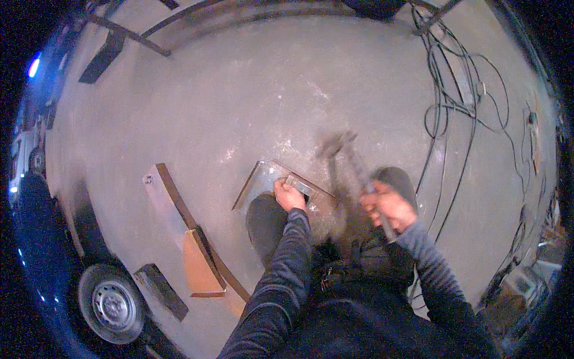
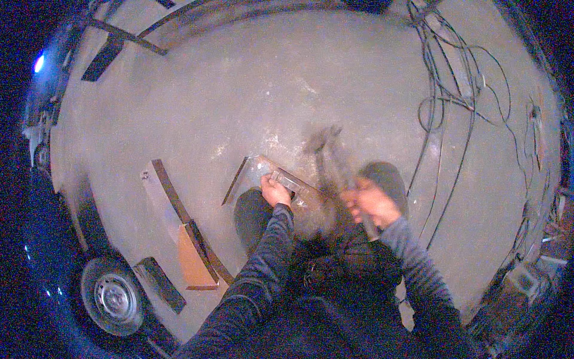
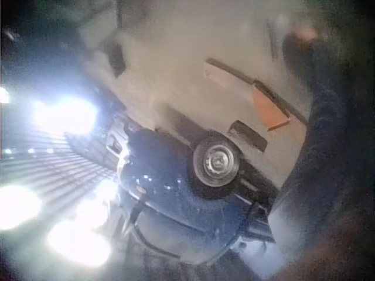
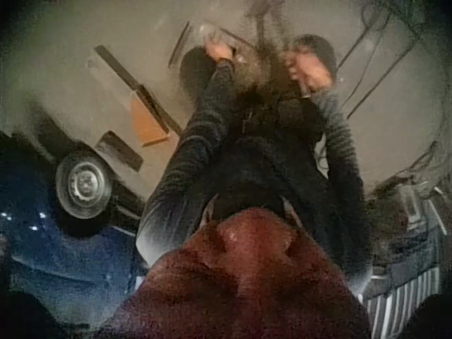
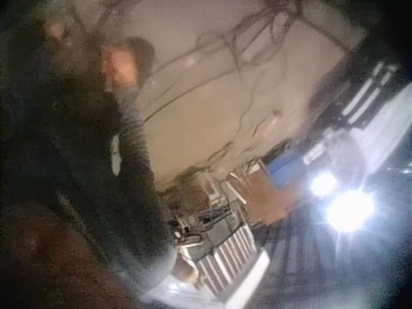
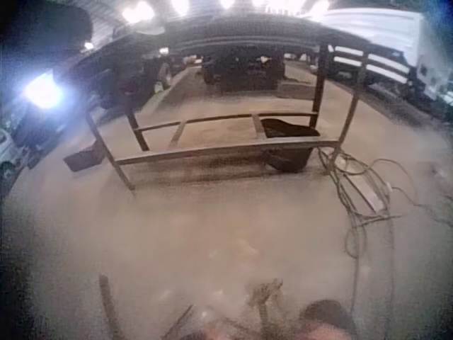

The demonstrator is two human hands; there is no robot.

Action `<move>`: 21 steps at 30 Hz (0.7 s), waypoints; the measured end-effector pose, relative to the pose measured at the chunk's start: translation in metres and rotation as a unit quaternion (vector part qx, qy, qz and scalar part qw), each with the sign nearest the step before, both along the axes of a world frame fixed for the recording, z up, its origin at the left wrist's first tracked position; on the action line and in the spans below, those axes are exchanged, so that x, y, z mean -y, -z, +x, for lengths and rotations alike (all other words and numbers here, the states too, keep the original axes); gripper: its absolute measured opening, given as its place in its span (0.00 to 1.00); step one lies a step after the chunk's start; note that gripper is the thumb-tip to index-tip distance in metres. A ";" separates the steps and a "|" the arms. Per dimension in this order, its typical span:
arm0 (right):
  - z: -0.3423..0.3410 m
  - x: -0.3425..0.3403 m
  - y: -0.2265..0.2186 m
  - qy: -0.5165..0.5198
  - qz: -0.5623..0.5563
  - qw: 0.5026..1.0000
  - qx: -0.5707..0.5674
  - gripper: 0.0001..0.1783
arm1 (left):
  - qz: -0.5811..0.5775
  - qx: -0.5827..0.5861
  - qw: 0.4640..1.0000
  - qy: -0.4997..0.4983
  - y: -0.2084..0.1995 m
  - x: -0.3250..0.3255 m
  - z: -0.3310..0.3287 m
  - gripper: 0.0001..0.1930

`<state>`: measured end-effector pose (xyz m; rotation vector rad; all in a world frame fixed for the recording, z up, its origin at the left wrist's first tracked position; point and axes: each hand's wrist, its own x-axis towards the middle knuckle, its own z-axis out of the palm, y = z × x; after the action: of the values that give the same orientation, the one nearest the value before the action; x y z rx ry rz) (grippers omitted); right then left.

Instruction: The person kneels on the floor and uses a hammer to repeatedly strike a small metal bracket placed on a flat metal sheet. They adjust the bracket's position and orientation several times during the process.

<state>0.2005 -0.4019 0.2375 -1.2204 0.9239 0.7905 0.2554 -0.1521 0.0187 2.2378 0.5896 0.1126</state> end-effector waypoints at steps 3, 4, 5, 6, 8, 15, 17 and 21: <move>0.053 0.074 -0.066 0.093 -0.108 0.975 0.168 0.15 | -0.036 0.002 0.999 0.005 0.002 -0.001 -0.003 0.09; 0.075 0.097 -0.076 0.062 -0.188 0.950 0.242 0.12 | -0.008 0.056 0.998 0.016 0.006 -0.002 -0.005 0.09; 0.095 0.111 -0.086 0.115 -0.137 0.928 0.326 0.09 | 0.001 0.047 0.999 0.017 0.006 -0.003 -0.005 0.09; 0.112 0.121 -0.093 0.170 -0.092 0.896 0.400 0.06 | 0.004 0.032 0.999 0.023 0.003 0.003 -0.003 0.09; 0.123 0.093 -0.071 0.249 -0.188 0.858 0.408 0.07 | 0.001 0.025 0.999 0.036 -0.007 0.010 -0.004 0.09; -0.003 -0.022 0.038 0.102 0.026 0.994 -0.004 0.04 | 0.018 0.040 0.998 0.045 -0.015 -0.010 -0.006 0.08; 0.017 0.021 0.017 0.032 -0.081 0.995 0.042 0.04 | -0.003 0.022 0.999 0.035 -0.017 -0.006 -0.013 0.08; 0.044 0.094 -0.043 0.115 -0.062 0.983 0.131 0.10 | 0.003 0.035 0.999 0.010 -0.009 0.003 -0.007 0.08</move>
<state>0.2448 -0.4955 0.2802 -1.2638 0.8863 0.3829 0.2484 -0.1554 0.0282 2.2350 0.5296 0.1815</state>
